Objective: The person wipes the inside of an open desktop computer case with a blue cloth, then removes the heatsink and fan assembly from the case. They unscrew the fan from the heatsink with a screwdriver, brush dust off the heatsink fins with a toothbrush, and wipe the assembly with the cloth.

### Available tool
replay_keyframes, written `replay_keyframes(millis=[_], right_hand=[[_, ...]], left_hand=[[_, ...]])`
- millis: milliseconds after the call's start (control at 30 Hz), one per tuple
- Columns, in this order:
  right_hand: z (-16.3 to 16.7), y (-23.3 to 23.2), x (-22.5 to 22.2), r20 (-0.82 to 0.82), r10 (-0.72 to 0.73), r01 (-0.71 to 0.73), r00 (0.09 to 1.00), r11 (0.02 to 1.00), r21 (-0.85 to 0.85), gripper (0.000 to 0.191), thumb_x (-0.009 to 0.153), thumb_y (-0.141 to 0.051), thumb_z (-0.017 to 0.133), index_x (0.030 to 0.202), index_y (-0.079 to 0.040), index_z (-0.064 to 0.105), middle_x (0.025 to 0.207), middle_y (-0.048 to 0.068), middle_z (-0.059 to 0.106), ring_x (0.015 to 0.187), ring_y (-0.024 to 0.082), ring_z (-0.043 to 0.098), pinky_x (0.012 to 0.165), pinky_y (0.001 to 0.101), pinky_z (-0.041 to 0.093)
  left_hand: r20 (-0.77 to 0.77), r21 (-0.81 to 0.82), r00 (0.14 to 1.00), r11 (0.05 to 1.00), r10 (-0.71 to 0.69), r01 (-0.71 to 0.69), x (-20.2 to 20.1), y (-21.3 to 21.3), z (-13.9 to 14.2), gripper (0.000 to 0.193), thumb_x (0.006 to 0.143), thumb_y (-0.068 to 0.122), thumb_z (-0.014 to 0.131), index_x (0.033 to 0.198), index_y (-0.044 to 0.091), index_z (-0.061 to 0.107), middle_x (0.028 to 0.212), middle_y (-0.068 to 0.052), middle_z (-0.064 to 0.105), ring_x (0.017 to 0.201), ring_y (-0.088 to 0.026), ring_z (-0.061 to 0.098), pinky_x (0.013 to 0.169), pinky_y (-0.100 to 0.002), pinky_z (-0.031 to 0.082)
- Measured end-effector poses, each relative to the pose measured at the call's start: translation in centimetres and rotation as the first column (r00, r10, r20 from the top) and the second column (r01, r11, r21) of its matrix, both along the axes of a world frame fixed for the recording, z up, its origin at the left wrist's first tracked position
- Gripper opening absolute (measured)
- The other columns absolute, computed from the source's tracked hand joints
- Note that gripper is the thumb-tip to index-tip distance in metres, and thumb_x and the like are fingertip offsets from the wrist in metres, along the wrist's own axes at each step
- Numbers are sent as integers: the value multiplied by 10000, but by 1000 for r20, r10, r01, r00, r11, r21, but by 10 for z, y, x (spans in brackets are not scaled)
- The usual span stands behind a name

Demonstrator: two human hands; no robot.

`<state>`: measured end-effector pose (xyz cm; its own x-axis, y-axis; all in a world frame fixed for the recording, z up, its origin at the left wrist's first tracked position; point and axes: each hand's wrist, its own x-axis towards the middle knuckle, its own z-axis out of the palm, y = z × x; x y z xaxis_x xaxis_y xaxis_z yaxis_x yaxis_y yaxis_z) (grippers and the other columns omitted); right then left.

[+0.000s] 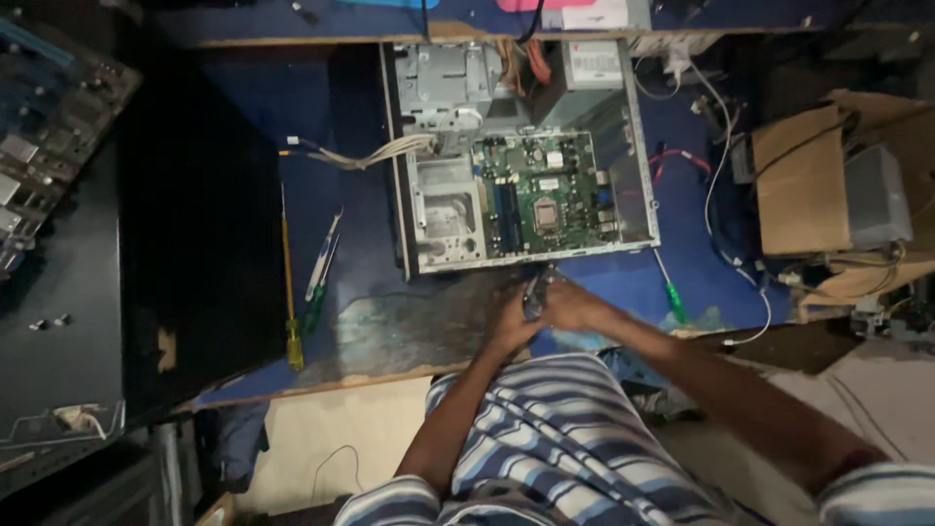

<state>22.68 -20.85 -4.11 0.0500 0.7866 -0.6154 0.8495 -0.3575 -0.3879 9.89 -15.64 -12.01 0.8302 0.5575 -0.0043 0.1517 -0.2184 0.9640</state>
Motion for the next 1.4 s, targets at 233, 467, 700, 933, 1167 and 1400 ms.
replay_keyframes(millis=[233, 467, 700, 933, 1167, 1400], right_hand=[[23, -3, -6, 219, 120, -74, 968, 976, -206, 172, 795, -145, 693, 937, -84, 769, 948, 191, 737, 932, 382, 716, 758, 463, 594], [45, 6, 2, 331, 794, -817, 510, 568, -102, 127, 831, -187, 669, 819, -137, 785, 879, 92, 735, 851, 287, 738, 672, 453, 592], [44, 14, -12, 163, 172, -169, 971, 985, -33, 235, 734, -243, 751, 910, -88, 756, 871, 173, 730, 791, 310, 693, 621, 403, 537], [40, 25, 5, -81, -758, 534, 648, 527, -661, 332, 931, -327, 639, 887, -2, 686, 716, 115, 604, 437, 151, 468, 391, 327, 326], [40, 16, -2, 222, 428, -378, 876, 896, -232, 180, 792, -245, 734, 866, -86, 773, 854, 169, 743, 786, 321, 719, 629, 411, 549], [52, 12, -12, 349, 829, -798, 436, 536, -276, 143, 892, -191, 657, 850, -123, 776, 903, 106, 759, 826, 294, 750, 636, 428, 593]], left_hand=[[184, -275, 983, 961, 14, 37, 1, -2, 0, 872, 765, 288, 830, 1516, 93, 433, 1409, -176, 592, 1293, -349, 581, 1109, -456, 433], [-50, 185, 996, 980, 80, -69, -6, 1, 10, 864, 697, 375, 876, 1459, 164, 529, 1333, -189, 632, 1196, -403, 566, 1077, -555, 371], [-62, 224, 995, 972, 83, -67, -7, 1, 8, 893, 654, 415, 869, 1434, 137, 534, 1360, -182, 621, 1243, -422, 541, 1050, -531, 401], [25, 116, 998, 991, 59, -62, -8, -4, 5, 775, 764, 520, 864, 1396, 167, 589, 1302, -149, 658, 1212, -378, 583, 1085, -522, 394], [-45, 164, 997, 985, 68, -60, -5, 0, 4, 890, 635, 424, 895, 1419, 157, 569, 1292, -172, 628, 1196, -401, 553, 1039, -552, 376], [-97, 180, 993, 983, 61, -42, -7, 2, 5, 903, 602, 369, 895, 1411, 155, 556, 1354, -196, 595, 1182, -425, 508, 1021, -504, 398]])
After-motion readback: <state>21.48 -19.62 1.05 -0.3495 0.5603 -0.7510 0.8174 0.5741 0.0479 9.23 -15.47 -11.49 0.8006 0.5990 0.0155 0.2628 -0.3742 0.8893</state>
